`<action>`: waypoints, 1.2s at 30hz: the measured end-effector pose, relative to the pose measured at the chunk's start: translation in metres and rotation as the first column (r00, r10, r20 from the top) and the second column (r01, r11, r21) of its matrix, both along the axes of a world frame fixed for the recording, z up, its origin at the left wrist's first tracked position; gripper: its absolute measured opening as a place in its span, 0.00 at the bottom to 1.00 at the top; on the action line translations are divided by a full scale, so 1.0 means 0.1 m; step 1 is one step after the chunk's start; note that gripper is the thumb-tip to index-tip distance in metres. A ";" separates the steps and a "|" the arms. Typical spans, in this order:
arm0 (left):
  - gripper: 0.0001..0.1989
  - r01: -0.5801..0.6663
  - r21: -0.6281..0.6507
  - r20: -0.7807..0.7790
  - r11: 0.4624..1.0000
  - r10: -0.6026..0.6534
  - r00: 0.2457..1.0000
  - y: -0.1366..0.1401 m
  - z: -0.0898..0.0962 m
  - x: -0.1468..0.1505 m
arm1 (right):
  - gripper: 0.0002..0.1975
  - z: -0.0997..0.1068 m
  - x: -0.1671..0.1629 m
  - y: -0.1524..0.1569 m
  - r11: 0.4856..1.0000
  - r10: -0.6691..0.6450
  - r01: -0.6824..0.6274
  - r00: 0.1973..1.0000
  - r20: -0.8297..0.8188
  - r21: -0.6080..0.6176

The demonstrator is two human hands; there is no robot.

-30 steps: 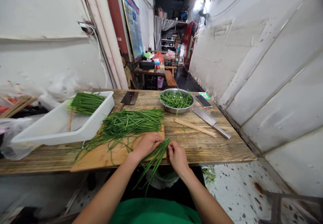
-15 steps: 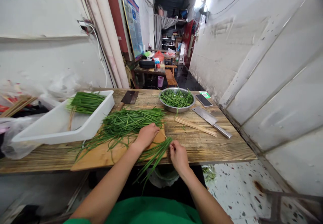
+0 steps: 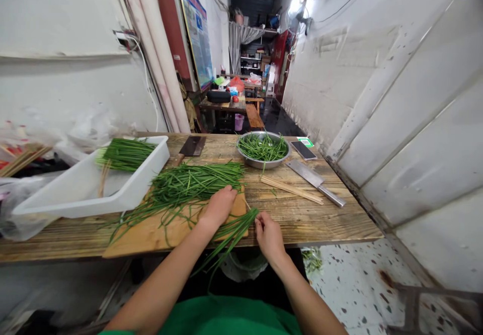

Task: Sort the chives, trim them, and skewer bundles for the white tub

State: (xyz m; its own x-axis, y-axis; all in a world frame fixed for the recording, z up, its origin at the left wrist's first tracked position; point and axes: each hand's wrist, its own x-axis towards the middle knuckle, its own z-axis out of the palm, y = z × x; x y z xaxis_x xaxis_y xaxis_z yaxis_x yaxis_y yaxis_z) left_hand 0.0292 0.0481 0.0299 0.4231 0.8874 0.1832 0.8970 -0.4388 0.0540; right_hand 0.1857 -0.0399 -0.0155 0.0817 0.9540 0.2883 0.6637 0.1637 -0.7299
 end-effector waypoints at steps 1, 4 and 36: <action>0.10 0.007 -0.003 0.006 1.000 -0.007 1.000 0.01 -0.01 0.00 | 0.08 0.00 0.00 0.00 1.000 -0.001 0.001 1.000 -0.005 0.002; 0.11 0.025 -0.008 0.025 1.000 -0.025 0.999 0.05 -0.04 0.00 | 0.08 0.01 0.00 -0.01 1.000 0.000 0.000 1.000 -0.010 0.009; 0.15 0.074 -0.170 0.500 0.983 0.022 0.866 0.06 -0.14 -0.10 | 0.09 0.03 0.00 0.00 0.998 0.039 -0.039 0.999 -0.006 0.043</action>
State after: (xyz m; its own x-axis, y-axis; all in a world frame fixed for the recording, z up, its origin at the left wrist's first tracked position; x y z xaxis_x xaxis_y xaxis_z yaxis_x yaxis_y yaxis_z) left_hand 0.0195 0.0540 0.0154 0.3411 0.9148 0.2161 0.7177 -0.4019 0.5686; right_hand 0.1855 -0.0397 -0.0126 0.0465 0.9435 0.3282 0.6511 0.2205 -0.7262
